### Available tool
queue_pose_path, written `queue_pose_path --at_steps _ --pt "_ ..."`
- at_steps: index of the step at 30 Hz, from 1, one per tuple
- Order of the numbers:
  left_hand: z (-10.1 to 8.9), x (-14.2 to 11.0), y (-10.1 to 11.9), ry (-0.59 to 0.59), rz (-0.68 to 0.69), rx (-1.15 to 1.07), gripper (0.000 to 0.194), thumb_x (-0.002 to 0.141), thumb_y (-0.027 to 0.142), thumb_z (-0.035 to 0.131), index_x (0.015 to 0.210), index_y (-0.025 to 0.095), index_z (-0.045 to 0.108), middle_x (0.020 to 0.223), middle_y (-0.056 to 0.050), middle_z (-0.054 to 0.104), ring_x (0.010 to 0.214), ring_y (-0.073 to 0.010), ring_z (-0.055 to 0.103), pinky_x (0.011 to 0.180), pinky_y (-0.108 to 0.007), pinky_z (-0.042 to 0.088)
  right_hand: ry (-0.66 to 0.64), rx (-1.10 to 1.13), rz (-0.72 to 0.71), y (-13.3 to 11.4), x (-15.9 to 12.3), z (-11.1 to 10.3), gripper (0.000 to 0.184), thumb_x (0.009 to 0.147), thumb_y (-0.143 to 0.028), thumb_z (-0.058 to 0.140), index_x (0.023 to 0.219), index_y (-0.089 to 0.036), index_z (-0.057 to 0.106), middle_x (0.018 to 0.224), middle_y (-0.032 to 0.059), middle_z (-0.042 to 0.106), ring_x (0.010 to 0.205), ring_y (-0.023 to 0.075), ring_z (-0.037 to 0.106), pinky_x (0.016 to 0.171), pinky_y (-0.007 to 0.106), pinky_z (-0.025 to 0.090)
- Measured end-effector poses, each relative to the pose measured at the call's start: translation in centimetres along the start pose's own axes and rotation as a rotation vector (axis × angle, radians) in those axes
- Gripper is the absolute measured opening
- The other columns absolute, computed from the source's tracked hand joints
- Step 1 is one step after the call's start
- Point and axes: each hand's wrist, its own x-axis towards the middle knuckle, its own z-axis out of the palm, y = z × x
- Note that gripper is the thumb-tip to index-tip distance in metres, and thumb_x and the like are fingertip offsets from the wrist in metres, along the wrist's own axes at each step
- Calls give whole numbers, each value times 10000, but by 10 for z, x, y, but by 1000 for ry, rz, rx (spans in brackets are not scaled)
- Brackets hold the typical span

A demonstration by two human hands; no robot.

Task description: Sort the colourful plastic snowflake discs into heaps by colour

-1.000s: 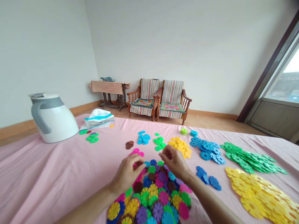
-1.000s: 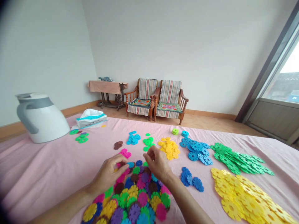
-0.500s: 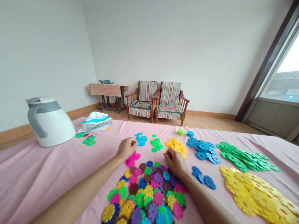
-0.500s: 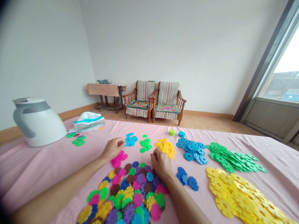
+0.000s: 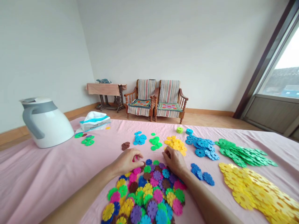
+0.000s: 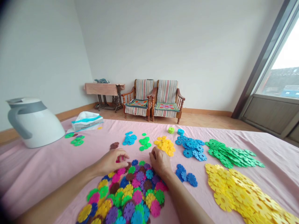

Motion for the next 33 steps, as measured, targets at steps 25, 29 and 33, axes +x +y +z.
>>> queue_pose_path --at_steps 25,29,33 --pt "-20 11 -74 585 -322 -81 85 688 278 529 695 193 526 635 9 627 611 -155 607 562 -225 444 -36 -30 -24 -6 -1 -5 148 804 -235 461 665 -189 482 582 -13 551 542 113 497 506 213 253" --pt "-26 10 -83 653 -338 -8 127 671 256 536 773 182 554 774 -21 634 624 -153 582 599 -246 432 -32 -31 -23 -7 -1 -5 143 801 -231 464 667 -187 487 583 -12 557 542 113 501 508 213 255" --pt "-27 6 -60 481 -212 -29 129 711 295 542 738 179 591 727 -2 623 593 -131 550 572 -219 411 -28 -34 -27 -7 -2 -5 144 799 -226 465 664 -186 492 584 -11 561 542 112 500 509 212 257"
